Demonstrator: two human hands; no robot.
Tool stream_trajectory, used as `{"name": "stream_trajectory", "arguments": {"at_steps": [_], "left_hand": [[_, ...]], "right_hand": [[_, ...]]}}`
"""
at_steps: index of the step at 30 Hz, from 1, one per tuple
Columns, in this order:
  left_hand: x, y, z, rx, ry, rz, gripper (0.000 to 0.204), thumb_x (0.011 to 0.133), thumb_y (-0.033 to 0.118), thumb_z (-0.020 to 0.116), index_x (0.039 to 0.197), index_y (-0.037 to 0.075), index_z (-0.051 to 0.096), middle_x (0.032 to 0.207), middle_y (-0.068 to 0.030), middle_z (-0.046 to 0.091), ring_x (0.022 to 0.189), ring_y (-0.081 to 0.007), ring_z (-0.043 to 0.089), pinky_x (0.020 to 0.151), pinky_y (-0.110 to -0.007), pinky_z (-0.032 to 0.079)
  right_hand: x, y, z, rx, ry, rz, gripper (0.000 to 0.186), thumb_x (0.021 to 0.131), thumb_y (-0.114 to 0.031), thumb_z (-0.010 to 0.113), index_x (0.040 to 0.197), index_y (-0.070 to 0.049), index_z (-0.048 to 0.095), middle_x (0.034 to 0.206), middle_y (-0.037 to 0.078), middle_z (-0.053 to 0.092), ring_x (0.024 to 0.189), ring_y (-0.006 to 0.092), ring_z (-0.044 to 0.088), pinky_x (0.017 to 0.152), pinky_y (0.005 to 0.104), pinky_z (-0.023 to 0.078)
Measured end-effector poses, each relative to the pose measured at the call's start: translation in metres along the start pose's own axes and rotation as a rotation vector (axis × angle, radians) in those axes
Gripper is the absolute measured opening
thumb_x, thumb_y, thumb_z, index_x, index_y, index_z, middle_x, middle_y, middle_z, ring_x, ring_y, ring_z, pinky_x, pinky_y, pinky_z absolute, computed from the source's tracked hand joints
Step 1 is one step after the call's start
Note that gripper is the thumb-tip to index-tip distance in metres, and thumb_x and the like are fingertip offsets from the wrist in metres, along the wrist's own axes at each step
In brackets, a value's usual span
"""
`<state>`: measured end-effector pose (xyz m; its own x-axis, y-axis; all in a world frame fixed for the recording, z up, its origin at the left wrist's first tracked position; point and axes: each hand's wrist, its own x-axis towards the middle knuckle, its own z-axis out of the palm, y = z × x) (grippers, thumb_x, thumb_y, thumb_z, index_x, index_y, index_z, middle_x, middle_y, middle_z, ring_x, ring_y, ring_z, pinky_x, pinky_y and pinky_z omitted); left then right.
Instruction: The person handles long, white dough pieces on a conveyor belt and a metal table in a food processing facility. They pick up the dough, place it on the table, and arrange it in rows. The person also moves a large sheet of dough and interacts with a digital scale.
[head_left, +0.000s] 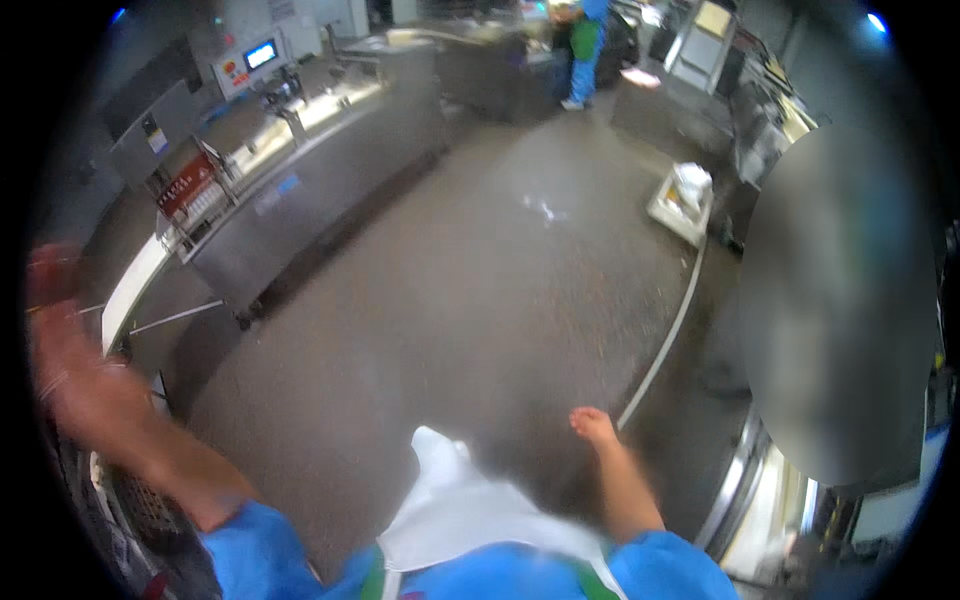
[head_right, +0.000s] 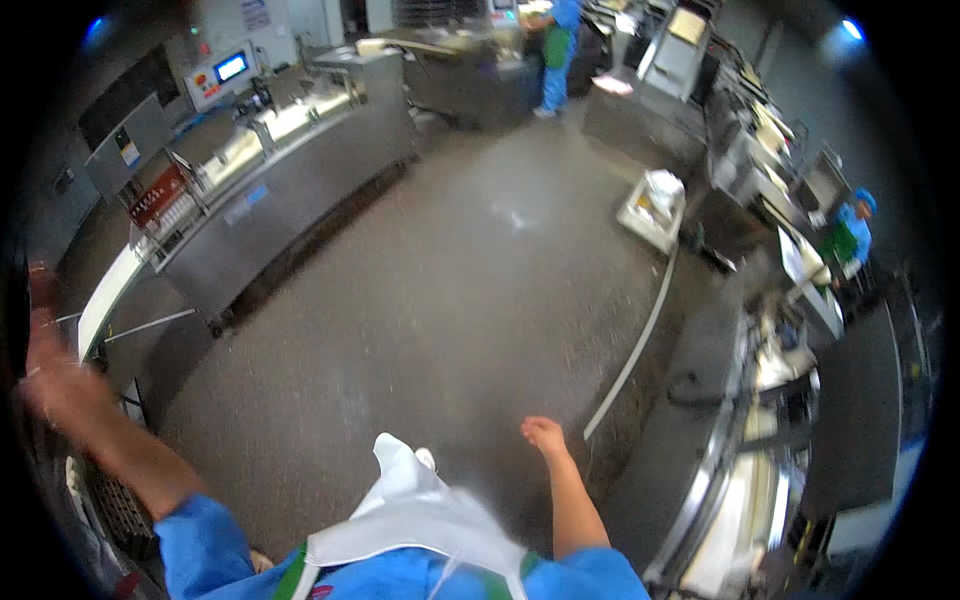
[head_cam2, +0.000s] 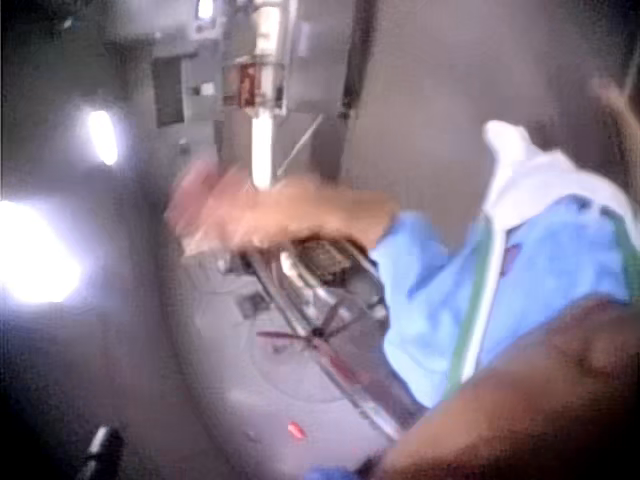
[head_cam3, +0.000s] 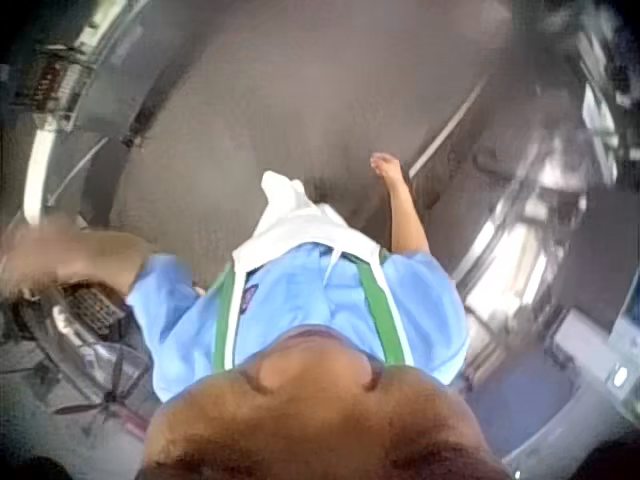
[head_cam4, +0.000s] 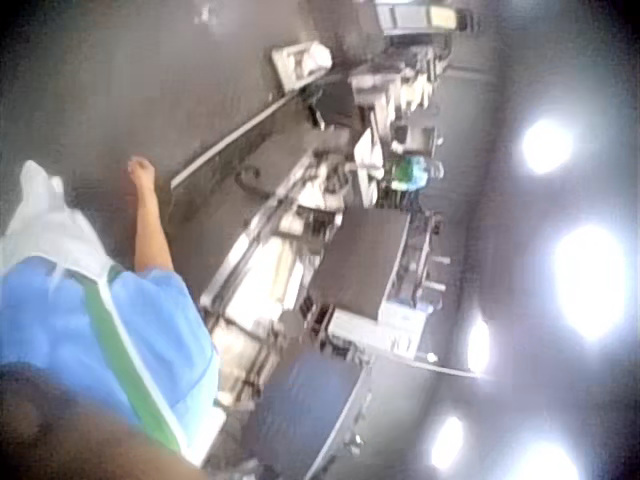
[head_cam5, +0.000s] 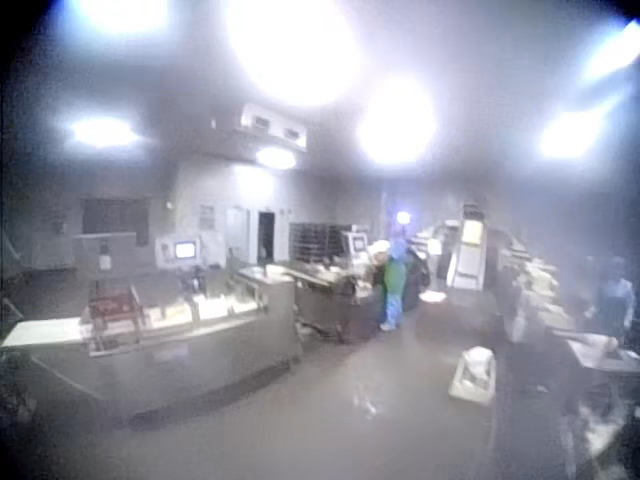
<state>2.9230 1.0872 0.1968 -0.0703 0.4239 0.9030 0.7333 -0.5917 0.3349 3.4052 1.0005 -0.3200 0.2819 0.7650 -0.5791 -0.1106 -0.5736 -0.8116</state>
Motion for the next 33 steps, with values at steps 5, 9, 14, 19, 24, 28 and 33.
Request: {"name": "stream_trajectory", "arguments": {"at_steps": [5, 9, 14, 19, 24, 28, 33], "left_hand": [[-0.184, -0.219, 0.203, -0.536, -0.365, -1.156, 0.037, 0.084, 0.022, 0.068, 0.116, 0.007, 0.056, 0.101, -0.0044, 0.063, 0.091, -0.0135, 0.06, 0.077, -0.029, 0.051], [-0.231, -0.314, 0.351, -0.765, -0.278, -1.653, 0.035, 0.088, 0.019, 0.063, 0.119, 0.004, 0.054, 0.109, -0.0101, 0.063, 0.095, -0.0183, 0.062, 0.08, -0.032, 0.052], [-0.111, -0.375, 0.544, -0.966, -0.34, -1.625, 0.038, 0.09, 0.022, 0.061, 0.122, 0.003, 0.052, 0.114, -0.0123, 0.06, 0.101, -0.0204, 0.06, 0.087, -0.033, 0.05], [-0.017, -0.443, 0.731, -1.085, -0.489, -1.555, 0.035, 0.091, 0.021, 0.06, 0.12, 0.003, 0.054, 0.111, -0.011, 0.061, 0.1, -0.0187, 0.059, 0.088, -0.033, 0.049], [0.046, -0.512, 0.891, -1.169, -0.543, -1.624, 0.034, 0.089, 0.021, 0.061, 0.118, 0.004, 0.056, 0.109, -0.01, 0.062, 0.097, -0.0192, 0.06, 0.087, -0.033, 0.049], [0.128, -0.586, 0.975, -1.135, -0.386, -1.733, 0.033, 0.088, 0.021, 0.063, 0.116, 0.005, 0.057, 0.107, -0.0097, 0.063, 0.094, -0.02, 0.061, 0.086, -0.034, 0.05], [0.231, -0.71, 1.049, -1.174, -0.057, -1.707, 0.026, 0.089, 0.019, 0.062, 0.11, 0.004, 0.061, 0.101, -0.0089, 0.063, 0.092, -0.0187, 0.06, 0.083, -0.033, 0.05]], "right_hand": [[0.229, -0.035, 0.001, 0.207, -0.112, 0.041, 0.022, 0.085, -0.021, 0.063, 0.101, -0.006, 0.066, 0.088, 0.007, 0.069, 0.071, 0.0184, 0.065, 0.062, 0.0311, 0.051], [0.29, -0.079, -0.021, -1.604, -0.272, -0.37, 0.03, 0.082, -0.036, 0.056, 0.091, -0.009, 0.067, 0.096, 0.01, 0.068, 0.084, 0.0302, 0.065, 0.073, 0.0422, 0.052], [0.335, -0.17, -0.027, -1.138, -0.115, 0.226, 0.03, 0.084, -0.034, 0.056, 0.097, -0.009, 0.066, 0.098, 0.01, 0.067, 0.086, 0.0285, 0.064, 0.076, 0.0414, 0.051], [0.507, -0.271, 0.025, -1.032, -0.075, 0.27, 0.031, 0.086, -0.033, 0.056, 0.103, -0.009, 0.065, 0.101, 0.01, 0.067, 0.089, 0.0268, 0.064, 0.079, 0.0407, 0.051], [0.703, -0.367, 0.06, -0.999, -0.1, 0.222, 0.032, 0.088, -0.032, 0.056, 0.109, -0.01, 0.064, 0.103, 0.01, 0.066, 0.092, 0.0251, 0.063, 0.082, 0.04, 0.05], [0.885, -0.489, 0.08, -0.97, -0.151, -0.076, 0.033, 0.09, -0.031, 0.056, 0.114, -0.01, 0.064, 0.105, 0.01, 0.066, 0.094, 0.0237, 0.062, 0.085, 0.0395, 0.049], [1.109, -0.81, 0.255, -0.275, -0.107, -0.101, 0.025, 0.089, -0.02, 0.055, 0.108, -0.006, 0.064, 0.097, 0.006, 0.067, 0.085, 0.0198, 0.063, 0.073, 0.0355, 0.051]]}}
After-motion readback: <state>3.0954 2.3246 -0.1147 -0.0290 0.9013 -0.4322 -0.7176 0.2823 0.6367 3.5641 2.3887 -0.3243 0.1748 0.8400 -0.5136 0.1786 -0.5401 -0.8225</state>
